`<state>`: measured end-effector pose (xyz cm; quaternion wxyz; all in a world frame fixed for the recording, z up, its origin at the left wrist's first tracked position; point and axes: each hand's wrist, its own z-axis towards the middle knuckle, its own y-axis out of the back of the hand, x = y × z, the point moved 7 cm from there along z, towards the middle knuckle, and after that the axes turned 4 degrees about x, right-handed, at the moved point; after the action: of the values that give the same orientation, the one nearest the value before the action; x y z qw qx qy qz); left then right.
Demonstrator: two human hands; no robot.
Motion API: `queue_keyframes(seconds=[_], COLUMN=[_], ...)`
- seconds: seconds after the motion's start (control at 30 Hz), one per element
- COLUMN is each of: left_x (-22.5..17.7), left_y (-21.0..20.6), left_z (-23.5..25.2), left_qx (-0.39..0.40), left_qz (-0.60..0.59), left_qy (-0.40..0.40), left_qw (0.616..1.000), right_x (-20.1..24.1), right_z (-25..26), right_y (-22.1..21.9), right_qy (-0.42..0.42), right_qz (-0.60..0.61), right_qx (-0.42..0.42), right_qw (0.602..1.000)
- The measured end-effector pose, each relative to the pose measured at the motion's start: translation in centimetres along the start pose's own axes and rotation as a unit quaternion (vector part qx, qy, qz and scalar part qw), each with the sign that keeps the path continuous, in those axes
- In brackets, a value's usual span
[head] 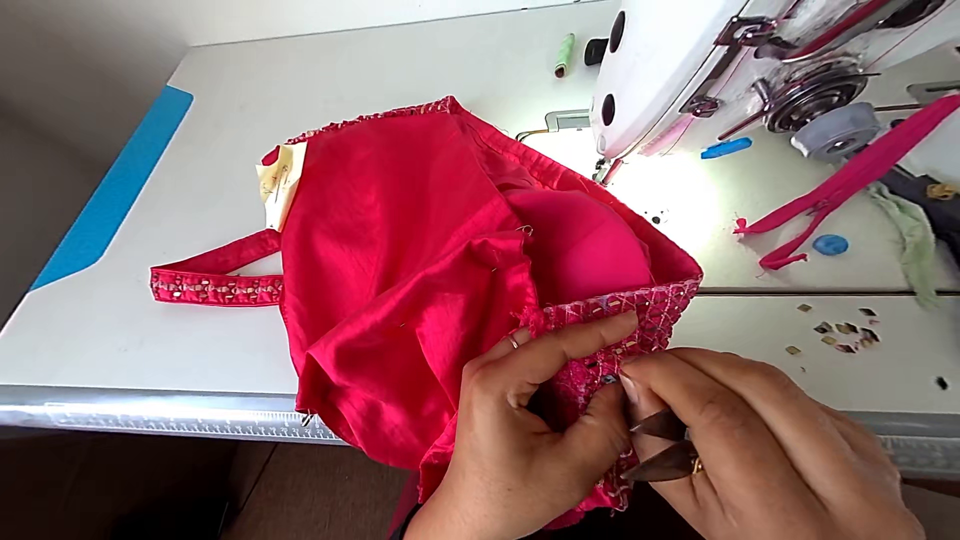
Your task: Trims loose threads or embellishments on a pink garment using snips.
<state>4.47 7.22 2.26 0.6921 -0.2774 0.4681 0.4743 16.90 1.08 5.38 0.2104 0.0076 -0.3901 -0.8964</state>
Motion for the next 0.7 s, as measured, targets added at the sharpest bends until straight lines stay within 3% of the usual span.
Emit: queue_keyframes(seconds=[0.2,0.33,0.5,0.7], left_x=[0.0,0.1,0.2,0.2], left_y=[0.2,0.2,0.2,0.0], left_z=[0.2,0.3,0.3,0.0], left_qx=[0.005,0.016,0.028,0.006], left_qz=[-0.019,-0.049,-0.066,-0.006], left_qy=[0.022,0.040,0.034,0.007], left_qw=[1.000,0.998,0.997,1.000], right_x=[-2.0,-2.7,-1.7,-1.6], right_z=[-0.3,-0.8,0.1,1.5], right_y=[0.0,0.1,0.3,0.7], right_qy=[-0.117,-0.147,-0.127,-0.173], right_qz=[0.170,0.241,0.216,0.162], right_qx=[-0.009,0.006,0.025,0.096], right_qw=[0.978,0.959,0.968,0.967])
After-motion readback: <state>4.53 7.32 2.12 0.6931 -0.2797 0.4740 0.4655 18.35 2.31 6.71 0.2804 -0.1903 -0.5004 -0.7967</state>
